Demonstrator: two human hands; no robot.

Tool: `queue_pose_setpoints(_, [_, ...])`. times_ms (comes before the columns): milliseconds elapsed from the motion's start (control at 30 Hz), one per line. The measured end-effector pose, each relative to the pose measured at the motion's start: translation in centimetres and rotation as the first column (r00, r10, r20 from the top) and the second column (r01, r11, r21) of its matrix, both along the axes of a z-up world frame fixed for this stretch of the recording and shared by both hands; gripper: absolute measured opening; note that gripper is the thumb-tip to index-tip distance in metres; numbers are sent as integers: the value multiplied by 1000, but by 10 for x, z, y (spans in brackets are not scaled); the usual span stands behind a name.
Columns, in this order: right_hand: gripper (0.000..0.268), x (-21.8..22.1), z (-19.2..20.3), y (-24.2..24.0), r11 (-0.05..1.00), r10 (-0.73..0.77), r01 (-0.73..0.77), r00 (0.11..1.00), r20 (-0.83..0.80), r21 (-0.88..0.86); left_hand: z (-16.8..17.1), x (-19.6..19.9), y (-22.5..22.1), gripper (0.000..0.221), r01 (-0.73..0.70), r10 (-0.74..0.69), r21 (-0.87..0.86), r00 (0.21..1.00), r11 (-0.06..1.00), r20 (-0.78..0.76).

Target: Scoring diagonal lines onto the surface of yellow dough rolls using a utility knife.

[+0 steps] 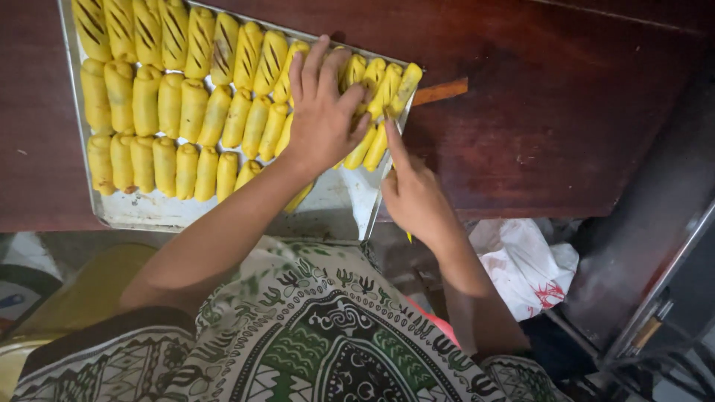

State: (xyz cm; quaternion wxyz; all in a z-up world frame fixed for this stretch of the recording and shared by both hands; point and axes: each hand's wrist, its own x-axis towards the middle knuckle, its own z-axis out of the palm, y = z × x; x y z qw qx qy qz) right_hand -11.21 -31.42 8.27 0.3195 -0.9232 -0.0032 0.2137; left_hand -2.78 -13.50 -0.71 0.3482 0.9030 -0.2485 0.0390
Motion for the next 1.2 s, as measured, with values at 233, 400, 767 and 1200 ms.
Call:
queue_pose_setpoints(233, [85, 0, 8, -3, 1000, 13, -13, 995, -100, 2, 0, 2, -1, 34, -16, 16, 8, 1000, 1000, 8])
queue_pose_setpoints(400, [79, 29, 4, -26, 987, -146, 136, 983, -110, -90, 9, 4, -19, 38, 36, -35, -35, 999, 999, 15])
queue_pose_setpoints(767, [80, 14, -1, -34, 994, -111, 110, 992, -59, -22, 3, 7, -36, 29, 65, -65, -3, 998, 998, 3])
queue_pose_setpoints(1200, [79, -3, 1, -27, 993, -114, 115, 992, -60, 15, 3, 4, -32, 32, 59, -59, -19, 998, 998, -11])
